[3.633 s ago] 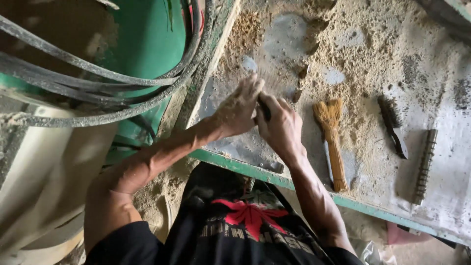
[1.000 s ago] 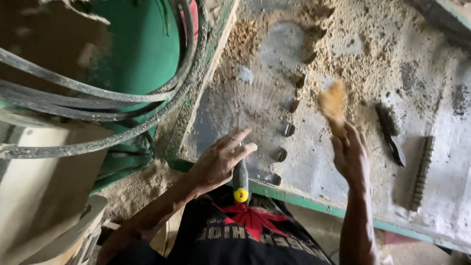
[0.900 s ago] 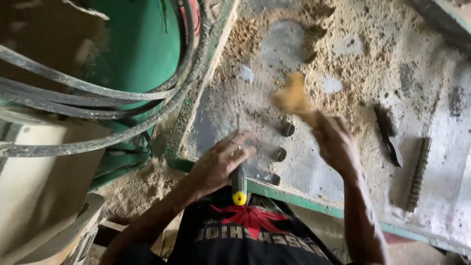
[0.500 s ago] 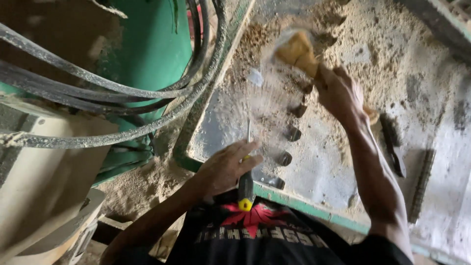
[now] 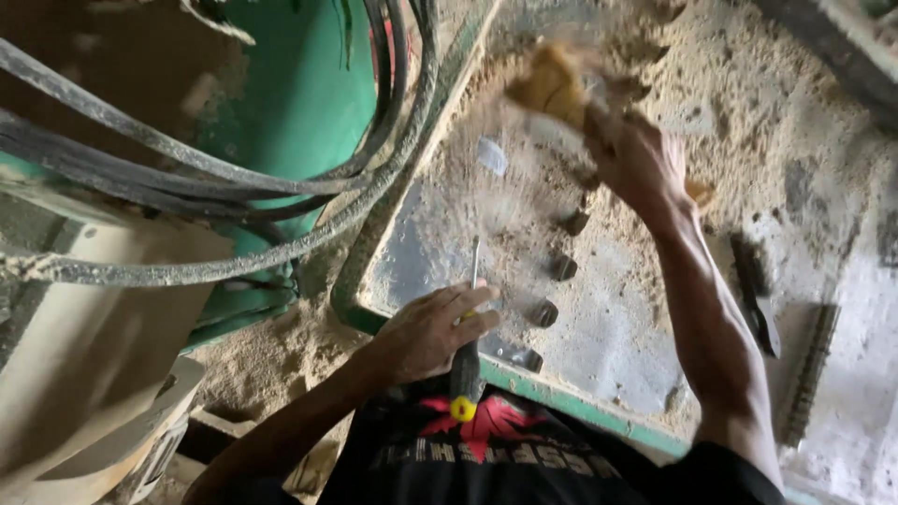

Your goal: Cleaning a metal machinery part by scraping off rice bran residue with a screwdriver and sweeping it with a brush.

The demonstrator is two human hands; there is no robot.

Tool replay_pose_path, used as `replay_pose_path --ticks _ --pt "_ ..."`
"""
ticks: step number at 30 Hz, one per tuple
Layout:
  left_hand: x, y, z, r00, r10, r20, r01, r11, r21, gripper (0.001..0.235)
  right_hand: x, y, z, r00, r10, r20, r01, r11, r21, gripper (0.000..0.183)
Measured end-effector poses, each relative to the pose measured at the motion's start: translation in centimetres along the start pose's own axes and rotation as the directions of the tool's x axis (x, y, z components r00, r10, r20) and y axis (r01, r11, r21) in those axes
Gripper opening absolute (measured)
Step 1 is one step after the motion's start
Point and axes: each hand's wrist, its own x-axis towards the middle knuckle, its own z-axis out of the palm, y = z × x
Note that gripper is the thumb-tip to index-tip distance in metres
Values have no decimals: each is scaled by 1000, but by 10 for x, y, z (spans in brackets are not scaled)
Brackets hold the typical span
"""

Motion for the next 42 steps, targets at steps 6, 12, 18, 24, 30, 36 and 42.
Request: replay_pose_path --ticks 6,12,18,24,30,36,42 --pt "-6 -6 16 998 10 -62 -15 998 -67 59 -25 -65 4 470 -859 -203 876 481 -10 35" --pt "-2 -1 4 996 23 -86 -26 999 -33 55 25 -5 15 961 190 200 -146 966 -216 40" --pt "-3 4 0 997 1 -75 -6 998 -68 59 -7 -14 -19 864 -437 250 348 877 331 38" --pt "-8 5 4 989 -47 -137 32 993 -112 45 16 6 63 637 -669 382 576 743 341 39" --pt "-9 -4 16 982 6 -188 -23 996 -88 43 67 32 31 975 123 183 -107 990 -93 32" --pt "-7 7 -2 990 -5 -142 -4 998 -62 39 25 1 8 976 -161 150 185 969 -164 28" --pt "-9 7 -2 994 -33 -106 23 995 -96 32 -10 -19 30 690 -427 584 389 900 198 43"
